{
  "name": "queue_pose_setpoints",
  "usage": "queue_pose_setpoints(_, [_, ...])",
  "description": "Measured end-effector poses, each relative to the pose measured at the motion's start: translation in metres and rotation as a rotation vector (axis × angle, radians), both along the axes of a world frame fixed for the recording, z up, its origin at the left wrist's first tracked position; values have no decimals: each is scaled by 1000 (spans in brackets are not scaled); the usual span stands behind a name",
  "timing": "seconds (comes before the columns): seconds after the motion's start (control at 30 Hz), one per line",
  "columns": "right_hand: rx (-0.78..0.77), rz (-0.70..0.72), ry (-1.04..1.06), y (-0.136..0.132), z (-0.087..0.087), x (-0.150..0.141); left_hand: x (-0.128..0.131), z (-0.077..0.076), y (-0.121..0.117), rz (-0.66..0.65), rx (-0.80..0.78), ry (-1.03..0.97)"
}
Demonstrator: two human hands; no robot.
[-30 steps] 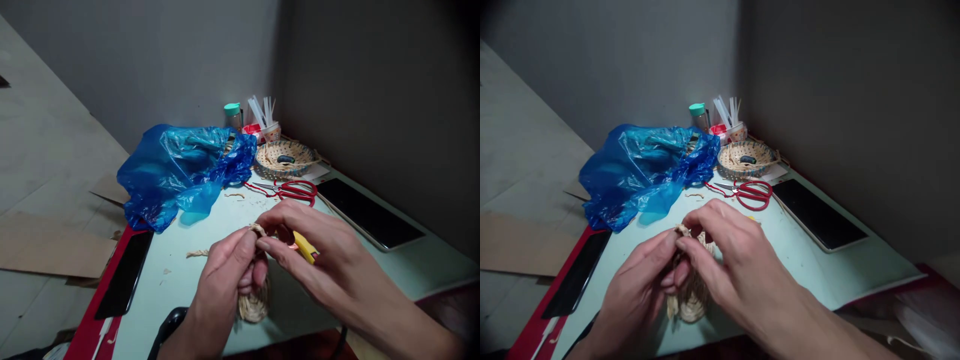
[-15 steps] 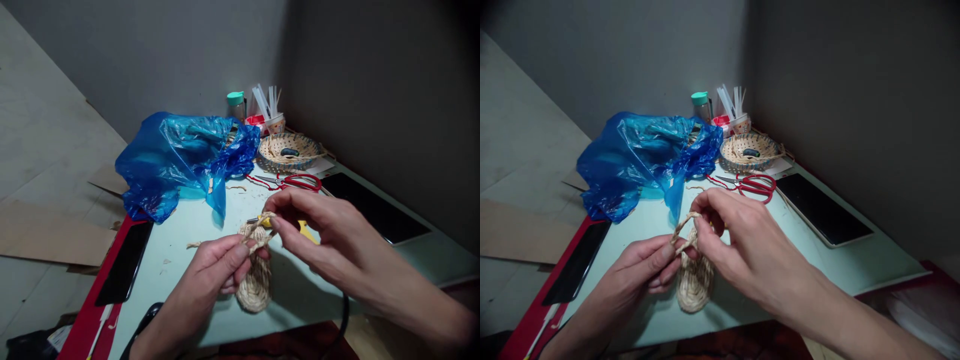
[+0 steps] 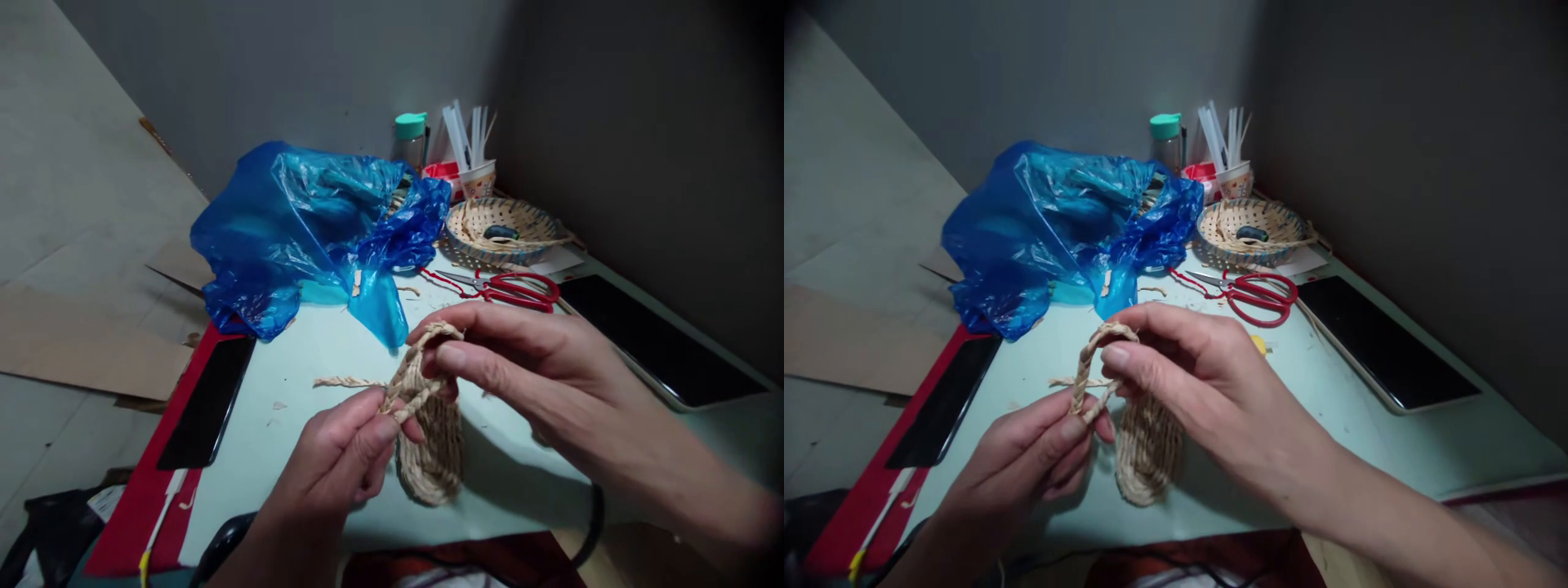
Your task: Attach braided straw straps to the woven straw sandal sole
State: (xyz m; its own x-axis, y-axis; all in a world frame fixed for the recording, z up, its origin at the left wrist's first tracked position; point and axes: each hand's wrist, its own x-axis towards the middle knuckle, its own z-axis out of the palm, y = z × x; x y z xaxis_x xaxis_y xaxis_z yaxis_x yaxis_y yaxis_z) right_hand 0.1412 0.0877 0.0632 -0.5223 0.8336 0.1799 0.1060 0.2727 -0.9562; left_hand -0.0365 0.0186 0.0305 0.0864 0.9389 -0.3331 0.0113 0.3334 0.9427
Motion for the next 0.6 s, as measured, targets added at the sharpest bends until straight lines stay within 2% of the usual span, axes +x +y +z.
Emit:
queue_pose_setpoints(0.17, [124, -87, -29, 4, 2, -1, -5, 5, -2, -30, 95, 281])
queue_pose_setpoints(0.3, [235, -187, -92, 7, 0, 18, -25, 7, -2, 121, 130, 476])
queue_pose_setpoints(0.37, [285, -265, -212, 5, -9, 36, -40, 4, 1, 224, 224, 675])
queue_pose_setpoints(0.43, [332, -330, -451, 0, -22, 56, -55, 0, 7, 275, 282, 999])
queue_pose_setpoints(0.47, [357, -381, -550, -4, -30, 65, -61, -3, 11, 248, 276, 1194])
queue_pose_setpoints(0.53, [377, -375, -675, -11, -47, 80, -68, -8, 19, 149, 233, 1496])
queue_pose_setpoints(0.6, [350, -385, -667, -16, -61, 87, -70, -13, 28, 33, 234, 1621])
